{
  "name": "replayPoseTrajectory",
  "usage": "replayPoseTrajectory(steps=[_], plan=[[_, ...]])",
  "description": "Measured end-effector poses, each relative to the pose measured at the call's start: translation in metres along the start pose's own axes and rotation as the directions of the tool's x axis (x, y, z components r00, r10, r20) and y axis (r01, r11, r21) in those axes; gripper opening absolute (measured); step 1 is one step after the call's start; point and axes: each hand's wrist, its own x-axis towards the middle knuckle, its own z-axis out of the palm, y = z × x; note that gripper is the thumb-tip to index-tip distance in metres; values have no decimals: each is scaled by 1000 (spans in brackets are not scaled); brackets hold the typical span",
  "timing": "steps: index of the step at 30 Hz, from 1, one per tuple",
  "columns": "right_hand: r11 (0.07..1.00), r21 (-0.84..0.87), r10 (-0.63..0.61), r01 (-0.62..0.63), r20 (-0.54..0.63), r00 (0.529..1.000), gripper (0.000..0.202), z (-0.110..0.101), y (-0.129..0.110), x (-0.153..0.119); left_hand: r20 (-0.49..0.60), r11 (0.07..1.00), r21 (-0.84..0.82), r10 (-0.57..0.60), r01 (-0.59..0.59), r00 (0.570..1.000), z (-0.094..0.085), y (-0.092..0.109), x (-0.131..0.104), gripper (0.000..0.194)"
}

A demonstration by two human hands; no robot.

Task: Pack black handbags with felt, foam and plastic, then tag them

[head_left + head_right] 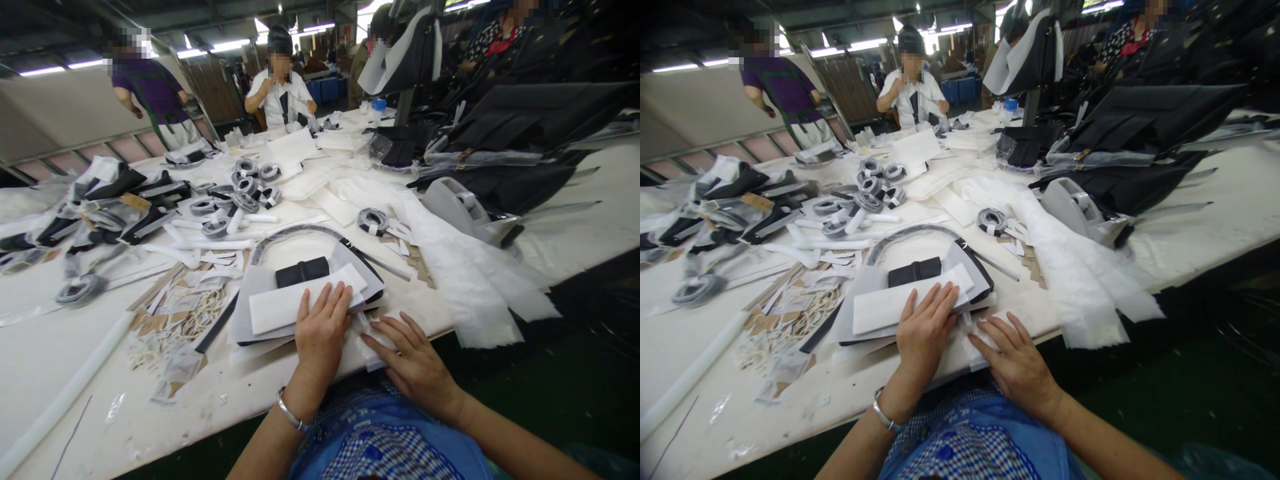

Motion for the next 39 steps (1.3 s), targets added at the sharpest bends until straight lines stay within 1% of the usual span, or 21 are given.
replayPoseTrajectory(steps=[2, 4, 6, 9, 12, 15, 17, 20, 24, 28, 30, 33, 36, 38, 39], plan=[[999, 36, 7, -6, -28, 1000, 52, 0, 1, 2, 0, 1000, 0, 1, -1, 1000, -1, 0, 0, 42], [998, 60, -15, 17, -27, 1000, 48, -1, 2, 4, 1, 1000, 0, 2, -2, 1000, -1, 0, 1, 41], [996, 70, -53, 55, -23, 998, 45, -2, 4, 6, 3, 1000, 1, 3, -3, 1000, -1, 0, 0, 42], [990, 64, -126, 129, -50, 991, 41, -2, 8, 5, 4, 1000, 3, 2, -2, 1000, 0, 0, 0, 42], [980, 64, -186, 189, -50, 981, 40, -2, 12, 4, 5, 1000, 4, 0, 0, 1000, 0, 0, 0, 42], [964, 122, -231, 236, -48, 972, 40, -1, 16, 5, 14, 1000, 3, 1, -1, 1000, -1, 0, 1, 42], [951, 181, -240, 249, -73, 968, 40, -1, 18, 8, 16, 1000, 3, 5, -5, 1000, -1, -1, 1, 42], [941, 236, -224, 243, -101, 969, 43, -3, 18, 13, 8, 1000, 6, 9, -9, 1000, 0, -1, -1, 42], [947, 236, -202, 220, -101, 974, 48, -10, 15, 18, -7, 1000, 20, 11, -11, 1000, 3, -1, -2, 40], [946, 247, -189, 209, -102, 977, 41, -21, 15, 28, -38, 999, 33, 23, -22, 999, 5, -1, -4, 39], [948, 255, -172, 190, -92, 981, 38, -27, 17, 37, -47, 999, 32, 29, -27, 999, 6, -1, -4, 38], [953, 259, -146, 159, -68, 987, 38, -35, 20, 54, -53, 999, 30, 35, -33, 998, 7, -1, -5, 38], [960, 259, -97, 103, -35, 995, 34, -41, 21, 73, -68, 999, 29, 41, -39, 997, 8, -1, -6, 37], [971, 220, -92, 96, -28, 995, 32, -45, 20, 84, -81, 999, 30, 46, -44, 996, 9, -2, -6, 37], [975, 189, -111, 114, -28, 993, 32, -47, 20, 88, -88, 999, 30, 47, -45, 995, 9, -2, -5, 37]])
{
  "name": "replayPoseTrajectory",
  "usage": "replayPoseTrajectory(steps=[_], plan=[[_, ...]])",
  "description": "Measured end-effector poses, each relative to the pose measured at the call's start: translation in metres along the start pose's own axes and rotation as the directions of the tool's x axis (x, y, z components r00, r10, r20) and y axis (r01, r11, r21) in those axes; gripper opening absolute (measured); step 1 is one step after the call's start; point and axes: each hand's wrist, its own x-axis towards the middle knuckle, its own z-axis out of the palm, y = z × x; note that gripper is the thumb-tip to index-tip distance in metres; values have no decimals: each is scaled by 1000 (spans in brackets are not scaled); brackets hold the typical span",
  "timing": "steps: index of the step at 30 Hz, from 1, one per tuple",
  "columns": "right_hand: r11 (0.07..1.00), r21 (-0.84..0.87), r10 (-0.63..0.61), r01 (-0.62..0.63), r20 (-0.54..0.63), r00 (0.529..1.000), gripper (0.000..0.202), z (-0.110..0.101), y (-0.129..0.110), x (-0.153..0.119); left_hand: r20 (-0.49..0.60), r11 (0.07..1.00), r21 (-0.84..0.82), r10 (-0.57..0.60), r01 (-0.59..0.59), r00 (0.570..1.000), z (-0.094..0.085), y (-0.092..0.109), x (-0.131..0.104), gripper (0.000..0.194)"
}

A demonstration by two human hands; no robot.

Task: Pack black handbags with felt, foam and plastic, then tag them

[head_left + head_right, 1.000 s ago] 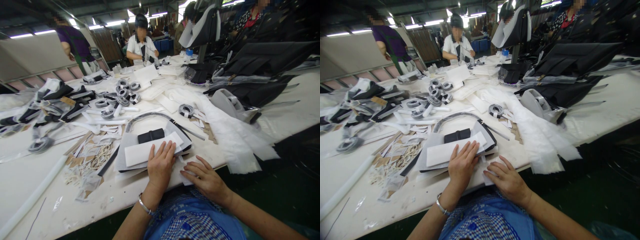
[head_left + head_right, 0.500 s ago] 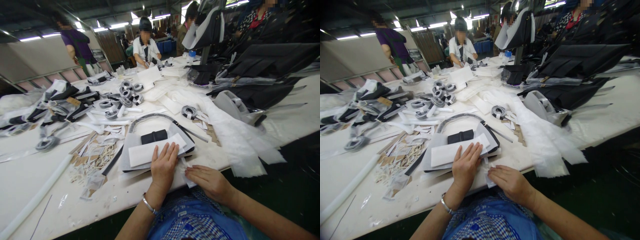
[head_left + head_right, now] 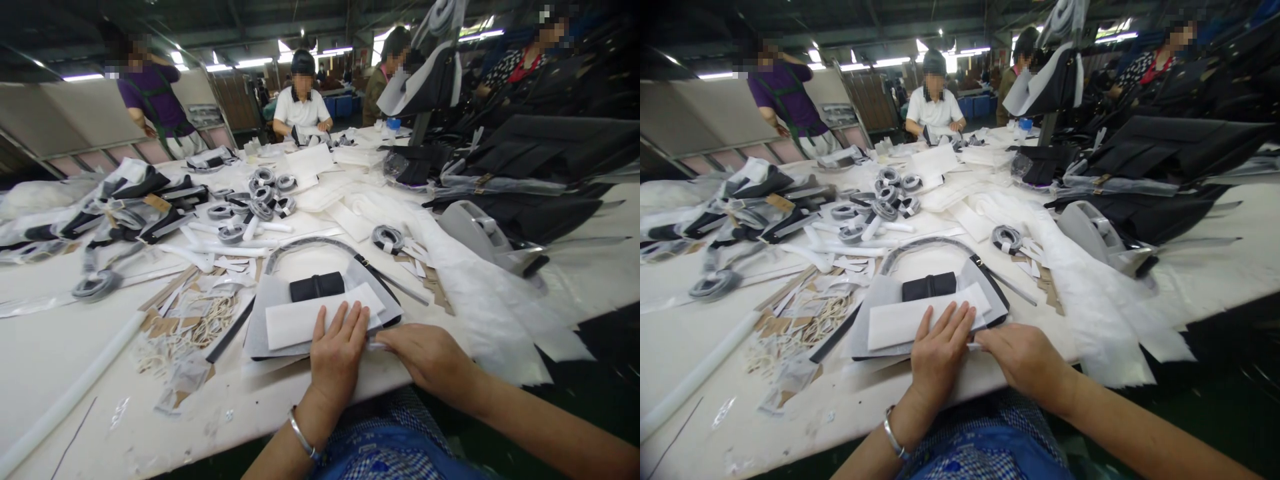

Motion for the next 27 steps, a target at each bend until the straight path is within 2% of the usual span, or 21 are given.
replayPoseTrajectory(steps=[3, 7, 10, 13, 15, 18, 21, 24, 27], plan=[[989, -81, -121, 122, 19, 992, 32, -6, 0, 7, -38, 1000, 1, -1, 1, 999, 1, 0, 1, 35], [965, -105, -244, 241, -17, 970, 31, -12, -2, -2, -68, 1000, 4, -9, 9, 998, 2, 1, 1, 34], [962, -104, -255, 253, -6, 967, 30, -15, -4, -13, -69, 1000, 2, -8, 8, 998, 1, 1, 1, 34], [968, -104, -231, 229, -12, 973, 30, -17, -3, -11, -66, 1000, 2, -4, 4, 998, 1, 1, 1, 34], [976, -107, -195, 191, -31, 980, 29, -17, 0, 0, -66, 1000, 3, 0, 0, 998, 1, 1, 1, 35], [995, -81, -70, 66, -49, 996, 30, -15, 8, 21, -71, 1000, -2, 4, -4, 997, -1, 1, 2, 36], [996, 33, 79, -79, 7, 997, 30, -9, 17, 36, -76, 1000, -23, 2, -4, 997, -2, 2, 5, 38], [961, 151, 213, -232, 132, 968, 24, -1, 25, 43, -68, 999, -47, -30, 27, 997, -3, 2, 4, 38], [918, 167, 323, -360, 213, 922, 13, 6, 33, 46, -108, 995, -98, -8, -3, 994, -1, -1, 0, 29]])
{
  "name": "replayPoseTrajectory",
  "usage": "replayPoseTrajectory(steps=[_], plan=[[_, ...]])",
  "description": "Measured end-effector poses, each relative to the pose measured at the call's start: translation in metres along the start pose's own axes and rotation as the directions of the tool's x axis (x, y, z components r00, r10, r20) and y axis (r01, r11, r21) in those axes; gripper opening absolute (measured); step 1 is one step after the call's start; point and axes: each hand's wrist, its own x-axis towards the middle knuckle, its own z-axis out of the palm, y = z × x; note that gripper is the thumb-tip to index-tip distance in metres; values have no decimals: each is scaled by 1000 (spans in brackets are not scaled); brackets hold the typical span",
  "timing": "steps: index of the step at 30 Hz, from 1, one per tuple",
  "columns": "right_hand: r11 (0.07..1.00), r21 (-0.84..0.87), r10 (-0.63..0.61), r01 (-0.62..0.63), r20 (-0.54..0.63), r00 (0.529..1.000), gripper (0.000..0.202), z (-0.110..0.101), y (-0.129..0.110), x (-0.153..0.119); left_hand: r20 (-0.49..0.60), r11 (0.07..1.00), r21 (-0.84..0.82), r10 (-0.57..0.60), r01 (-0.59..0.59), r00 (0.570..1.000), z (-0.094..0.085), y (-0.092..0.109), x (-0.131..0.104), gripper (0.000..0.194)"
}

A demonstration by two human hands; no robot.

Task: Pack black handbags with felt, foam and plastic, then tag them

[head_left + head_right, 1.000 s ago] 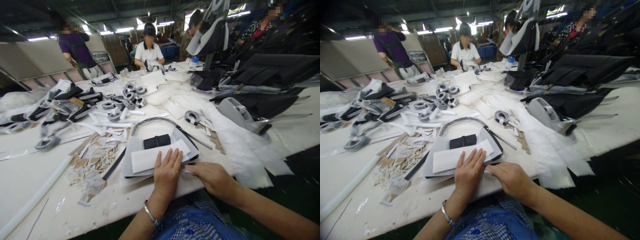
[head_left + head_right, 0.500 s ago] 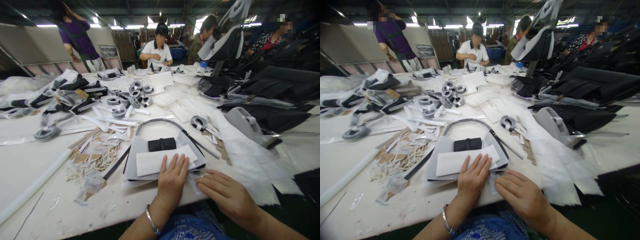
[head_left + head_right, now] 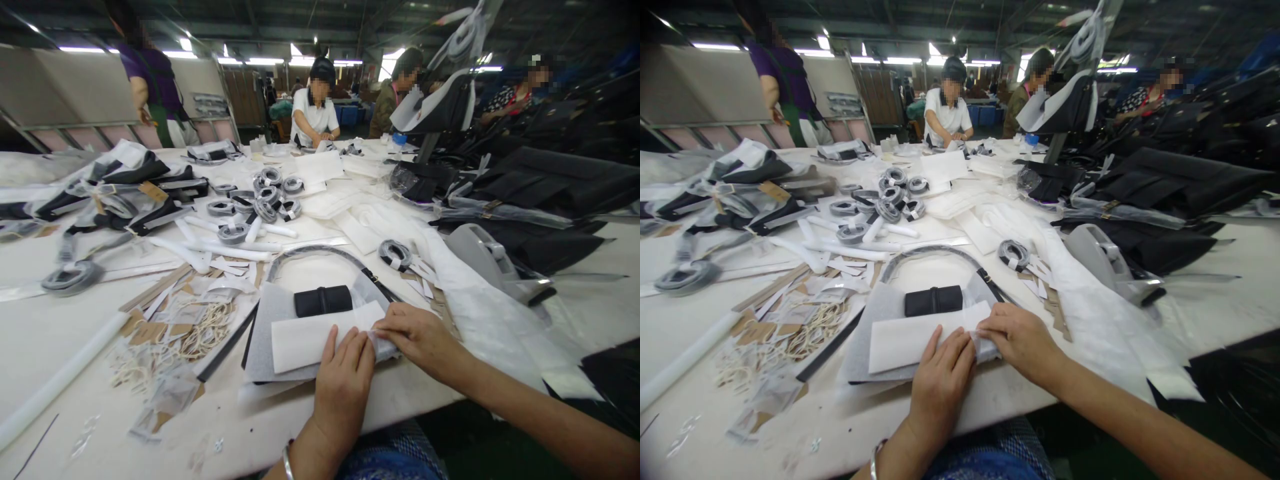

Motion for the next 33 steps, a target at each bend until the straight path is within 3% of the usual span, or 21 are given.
replayPoseTrajectory(steps=[6, 9, 12, 17, 24, 27, 33], plan=[[996, 48, 71, -74, 57, 996, 5, 4, 9, 11, -17, 995, -95, 25, -27, 1000, 0, -6, -5, 25], [999, 41, -2, 0, 30, 1000, 6, 2, 7, 12, -17, 992, -118, 32, -34, 999, -1, -6, -4, 25], [993, 16, -114, 115, -72, 991, 10, -4, 1, 6, -10, 992, -121, 26, -27, 1000, -2, -6, -2, 23], [970, -26, -241, 241, -198, 950, 11, -14, -11, -16, 3, 993, -115, 8, -8, 1000, -4, -6, 0, 20], [857, -255, -481, 448, -85, 872, 21, -8, -19, -69, 29, 993, -118, 2, 1, 1000, -9, -4, 1, 19], [843, -247, -498, 477, -25, 867, 23, 1, -21, -87, 49, 992, -121, -10, 16, 999, -9, -4, 1, 19], [852, -248, -490, 461, -66, 869, 23, 16, -21, -101, 75, 991, -135, -7, 17, 997, -9, -5, 1, 19]])
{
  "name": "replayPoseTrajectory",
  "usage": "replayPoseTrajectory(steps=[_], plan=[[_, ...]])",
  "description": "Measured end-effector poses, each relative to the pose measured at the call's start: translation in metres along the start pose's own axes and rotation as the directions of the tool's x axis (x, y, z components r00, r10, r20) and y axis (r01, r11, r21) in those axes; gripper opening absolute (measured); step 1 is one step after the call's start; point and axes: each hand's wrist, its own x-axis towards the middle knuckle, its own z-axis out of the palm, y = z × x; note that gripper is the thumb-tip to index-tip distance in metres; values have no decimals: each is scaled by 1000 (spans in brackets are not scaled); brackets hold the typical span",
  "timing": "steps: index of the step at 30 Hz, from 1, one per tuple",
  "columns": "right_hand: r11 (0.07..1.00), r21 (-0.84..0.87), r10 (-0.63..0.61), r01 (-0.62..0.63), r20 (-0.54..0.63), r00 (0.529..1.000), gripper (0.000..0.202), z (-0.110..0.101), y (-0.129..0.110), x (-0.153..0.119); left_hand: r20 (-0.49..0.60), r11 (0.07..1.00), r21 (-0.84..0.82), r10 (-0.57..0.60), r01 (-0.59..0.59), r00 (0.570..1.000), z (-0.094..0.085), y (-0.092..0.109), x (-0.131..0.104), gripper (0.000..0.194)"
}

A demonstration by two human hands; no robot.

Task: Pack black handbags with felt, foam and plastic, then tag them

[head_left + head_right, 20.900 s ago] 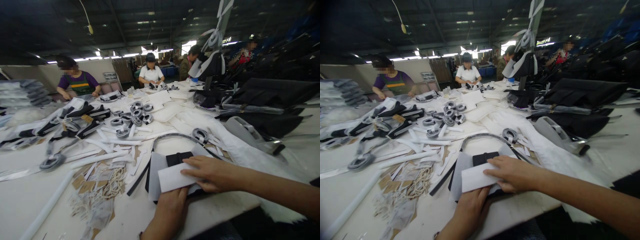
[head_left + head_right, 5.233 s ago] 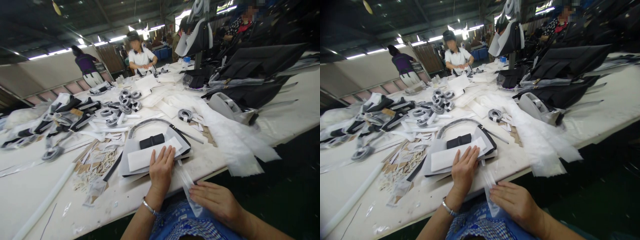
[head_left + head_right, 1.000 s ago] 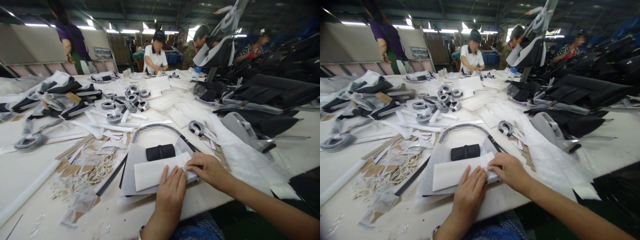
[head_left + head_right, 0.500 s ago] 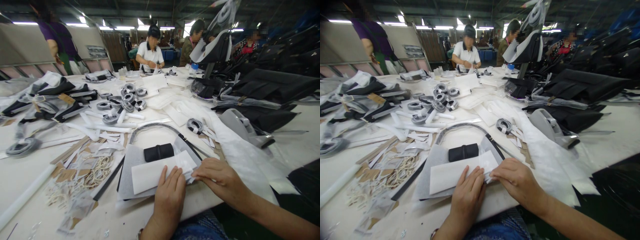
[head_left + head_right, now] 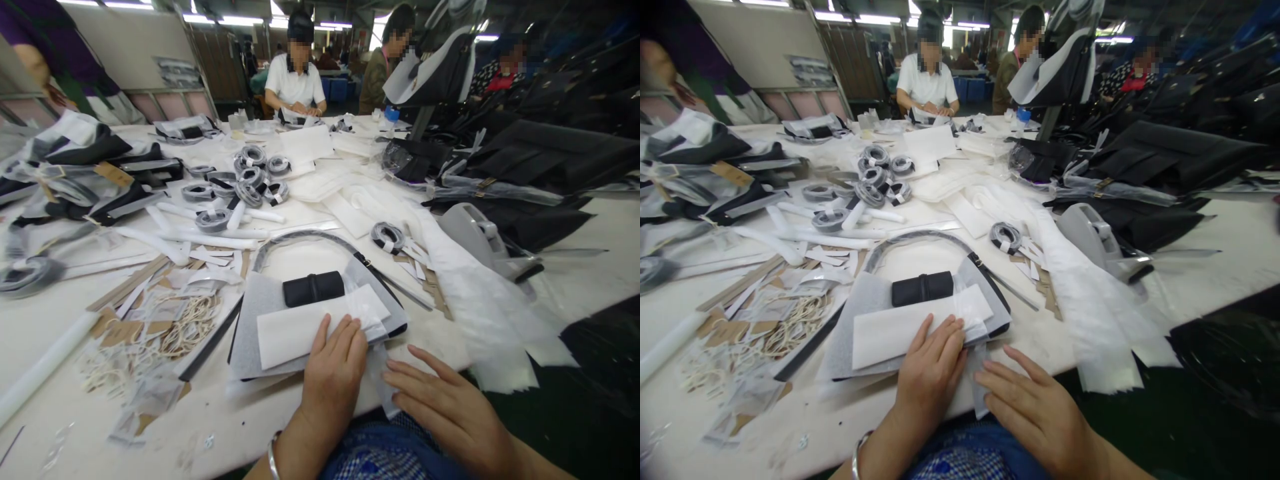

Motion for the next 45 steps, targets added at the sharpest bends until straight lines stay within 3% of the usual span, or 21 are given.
replayPoseTrajectory(steps=[5, 10, 14, 18, 23, 30, 36, 42, 45], plan=[[994, 101, 35, -34, -7, 999, 25, 7, -10, -2, -3, 1000, 6, 8, -8, 1000, 1, 1, -1, 18], [992, 124, 20, -9, -88, 996, 25, 4, -5, 14, -30, 999, 48, 1, 0, 1000, 3, 3, 0, 18], [980, 156, 139, -126, -72, 988, 27, -4, 9, 27, -20, 997, 75, 29, -27, 999, 0, 3, 1, 23], [926, 177, 340, -332, -17, 940, 16, -9, 28, 46, -34, 995, 85, 50, -47, 998, -1, 3, 1, 22], [820, 163, 507, -549, 239, 828, 11, -7, 54, 81, -69, 994, 91, 64, -57, 996, -2, 2, -2, 28], [809, 187, 497, -557, 287, 819, 10, 7, 78, 99, -79, 992, 92, 97, -90, 992, 1, -2, -8, 33], [800, 186, 481, -570, 369, 795, 9, 13, 87, 102, -85, 996, -38, 73, -76, 994, -6, -3, -5, 30], [797, 121, 518, -591, 364, 774, 14, 12, 87, 103, 34, 972, 28, 232, -233, 972, -15, -6, -2, 41], [783, 142, 538, -606, 334, 774, 15, 13, 87, 104, 72, 974, 53, 214, -218, 974, -13, -5, -3, 42]])
